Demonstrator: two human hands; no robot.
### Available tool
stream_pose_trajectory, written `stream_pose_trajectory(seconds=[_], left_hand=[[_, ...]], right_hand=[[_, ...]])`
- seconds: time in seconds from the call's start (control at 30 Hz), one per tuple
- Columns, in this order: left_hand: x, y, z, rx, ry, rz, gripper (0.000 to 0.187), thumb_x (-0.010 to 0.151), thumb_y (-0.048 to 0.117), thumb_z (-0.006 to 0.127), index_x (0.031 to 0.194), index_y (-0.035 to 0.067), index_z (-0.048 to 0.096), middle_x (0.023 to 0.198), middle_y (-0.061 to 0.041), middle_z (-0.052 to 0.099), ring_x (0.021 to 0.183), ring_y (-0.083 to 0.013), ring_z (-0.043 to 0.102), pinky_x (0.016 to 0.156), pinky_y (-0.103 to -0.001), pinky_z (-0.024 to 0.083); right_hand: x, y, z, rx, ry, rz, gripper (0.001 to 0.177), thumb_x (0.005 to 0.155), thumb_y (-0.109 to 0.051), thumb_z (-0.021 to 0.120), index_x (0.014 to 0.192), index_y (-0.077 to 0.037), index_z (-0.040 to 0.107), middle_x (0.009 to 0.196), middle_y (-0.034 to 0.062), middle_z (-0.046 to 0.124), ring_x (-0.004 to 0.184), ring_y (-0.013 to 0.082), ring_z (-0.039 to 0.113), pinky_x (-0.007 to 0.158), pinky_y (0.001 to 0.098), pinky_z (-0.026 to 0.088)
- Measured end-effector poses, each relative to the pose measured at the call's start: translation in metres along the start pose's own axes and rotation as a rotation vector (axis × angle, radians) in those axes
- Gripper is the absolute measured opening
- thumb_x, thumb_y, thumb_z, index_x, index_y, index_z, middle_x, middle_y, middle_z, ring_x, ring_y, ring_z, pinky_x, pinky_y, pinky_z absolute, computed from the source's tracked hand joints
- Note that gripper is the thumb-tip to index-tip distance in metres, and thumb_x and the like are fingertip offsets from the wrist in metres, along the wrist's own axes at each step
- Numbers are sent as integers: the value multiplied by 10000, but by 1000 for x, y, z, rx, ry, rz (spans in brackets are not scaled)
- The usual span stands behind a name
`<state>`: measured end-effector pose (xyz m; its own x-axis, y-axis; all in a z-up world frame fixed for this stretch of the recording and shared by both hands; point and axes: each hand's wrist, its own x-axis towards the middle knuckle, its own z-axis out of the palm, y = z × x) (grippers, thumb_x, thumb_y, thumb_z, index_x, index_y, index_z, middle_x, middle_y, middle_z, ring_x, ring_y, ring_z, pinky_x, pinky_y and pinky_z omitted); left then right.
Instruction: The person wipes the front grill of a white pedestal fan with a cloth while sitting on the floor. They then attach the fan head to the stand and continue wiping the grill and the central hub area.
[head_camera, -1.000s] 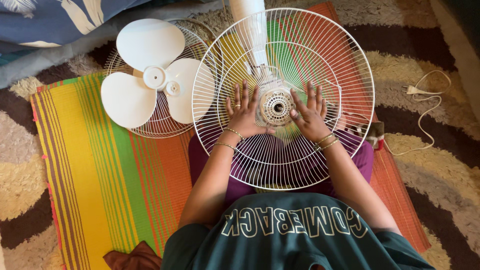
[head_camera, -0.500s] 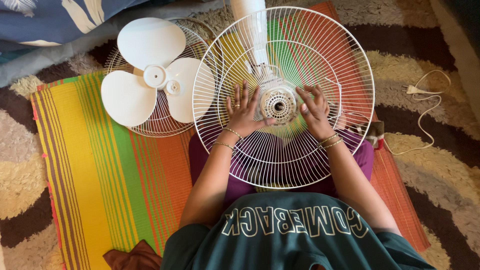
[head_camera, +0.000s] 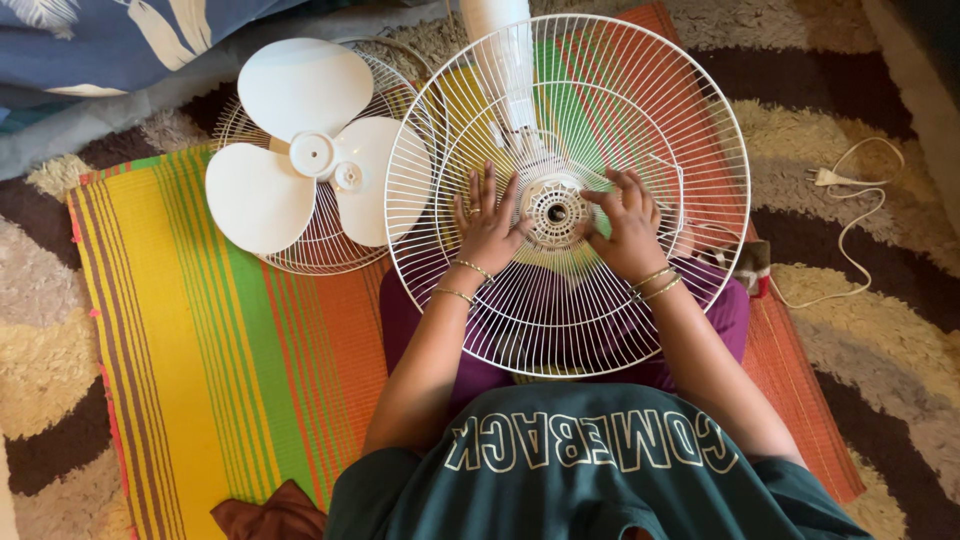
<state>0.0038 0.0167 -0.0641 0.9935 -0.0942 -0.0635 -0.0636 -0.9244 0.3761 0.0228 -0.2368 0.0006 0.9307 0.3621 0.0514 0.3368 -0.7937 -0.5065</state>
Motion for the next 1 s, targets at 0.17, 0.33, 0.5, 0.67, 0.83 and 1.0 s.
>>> stream_pose_trajectory(seconds=[0.17, 0.33, 0.5, 0.67, 0.83, 1.0], left_hand=[[-11, 11, -4, 14, 133, 130, 918, 1085, 582, 582, 1685, 296, -52, 1765, -46, -99, 1608, -271, -141, 1268, -578, -54], [-16, 28, -41, 17, -135, 55, 1439, 646, 748, 794, 1590, 161, -119, 1705, -60, -89, 1553, -311, -128, 1237, -601, -37], [-19, 30, -48, 76, -131, 54, 1543, 550, 716, 865, 1584, 149, -130, 1699, -66, -103, 1552, -317, -124, 1249, -596, -20], [-16, 30, -43, 40, -128, 49, 1557, 538, 709, 876, 1569, 123, -133, 1692, -75, -97, 1549, -319, -123, 1244, -611, -12], [-19, 24, -36, 17, -51, 60, 1542, 534, 700, 868, 1588, 156, -118, 1709, -46, -54, 1568, -301, -77, 1243, -612, 10], [-23, 19, -32, -17, 0, 89, 1551, 503, 751, 825, 1592, 160, -109, 1706, -33, -37, 1565, -301, -64, 1243, -616, 15]], right_hand=[[9, -24, -3, -245, -90, -220, 1154, 664, -537, 845, 1577, -104, 289, 1654, 136, 253, 1493, 314, 180, 1182, 541, 169], [16, -36, -7, -300, -79, -253, 1125, 655, -600, 823, 1578, -159, 357, 1558, 68, 438, 1441, 294, 353, 1178, 518, 239], [9, -46, -3, -389, 27, -203, 1025, 660, -671, 785, 1516, -195, 481, 1463, 35, 548, 1319, 259, 472, 1143, 517, 289], [5, -59, 10, -465, 138, -71, 1048, 716, -843, 692, 1403, -62, 559, 1251, 125, 609, 1169, 276, 544, 1068, 520, 326], [3, -77, 11, -559, 107, 64, 993, 715, -927, 619, 1186, -53, 600, 1128, 107, 598, 1124, 264, 557, 1030, 492, 388], [5, -82, 8, -622, 50, 72, 1045, 676, -918, 617, 1213, -22, 614, 1125, 140, 617, 1097, 283, 568, 943, 478, 459]])
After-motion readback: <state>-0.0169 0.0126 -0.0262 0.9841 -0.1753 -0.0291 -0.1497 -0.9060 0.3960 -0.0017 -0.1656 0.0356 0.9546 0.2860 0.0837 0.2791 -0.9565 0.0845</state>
